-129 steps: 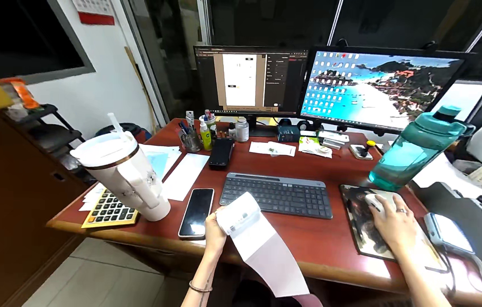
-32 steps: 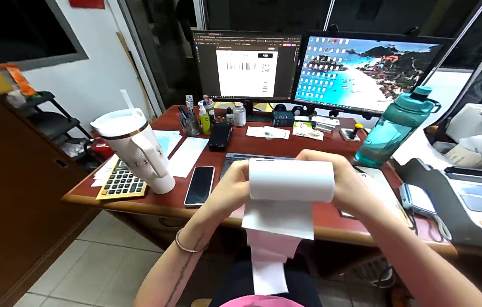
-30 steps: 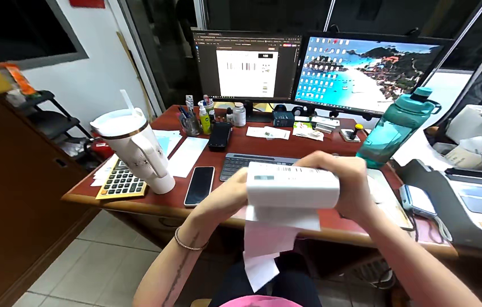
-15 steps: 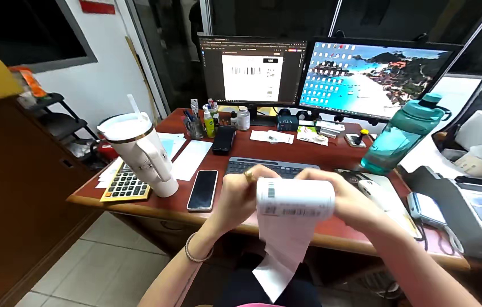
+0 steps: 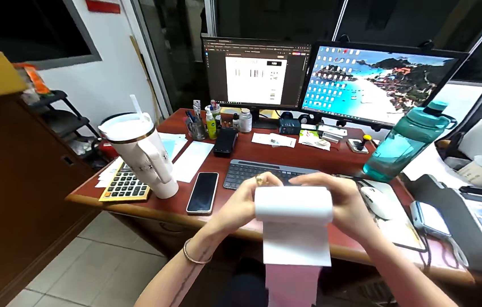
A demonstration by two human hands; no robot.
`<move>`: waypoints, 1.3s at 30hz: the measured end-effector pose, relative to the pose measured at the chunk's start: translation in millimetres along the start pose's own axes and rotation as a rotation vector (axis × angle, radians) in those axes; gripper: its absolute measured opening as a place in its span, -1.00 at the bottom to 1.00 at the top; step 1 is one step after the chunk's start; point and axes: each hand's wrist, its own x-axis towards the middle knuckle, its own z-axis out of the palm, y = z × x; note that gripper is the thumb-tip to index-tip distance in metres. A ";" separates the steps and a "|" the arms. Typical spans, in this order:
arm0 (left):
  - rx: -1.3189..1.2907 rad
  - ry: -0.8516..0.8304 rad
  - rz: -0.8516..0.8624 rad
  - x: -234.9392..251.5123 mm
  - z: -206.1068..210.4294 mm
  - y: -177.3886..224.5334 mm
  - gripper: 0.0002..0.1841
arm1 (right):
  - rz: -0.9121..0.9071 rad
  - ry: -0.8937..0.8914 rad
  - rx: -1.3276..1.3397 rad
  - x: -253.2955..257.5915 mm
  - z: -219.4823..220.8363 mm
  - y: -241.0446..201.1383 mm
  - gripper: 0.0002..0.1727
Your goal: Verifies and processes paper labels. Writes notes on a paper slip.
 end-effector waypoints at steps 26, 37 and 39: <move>0.224 -0.033 0.253 15.3 2.8 -36.1 -0.73 | 0.218 0.032 0.191 -11.9 -5.1 36.7 -0.83; 0.144 -0.111 0.092 17.4 -1.7 -33.9 -0.74 | 0.250 -0.013 0.210 -10.4 -9.3 38.9 -0.73; 0.358 0.001 0.276 19.6 -4.1 -35.3 -0.80 | 0.404 -0.169 0.278 -4.9 -13.0 36.2 -0.58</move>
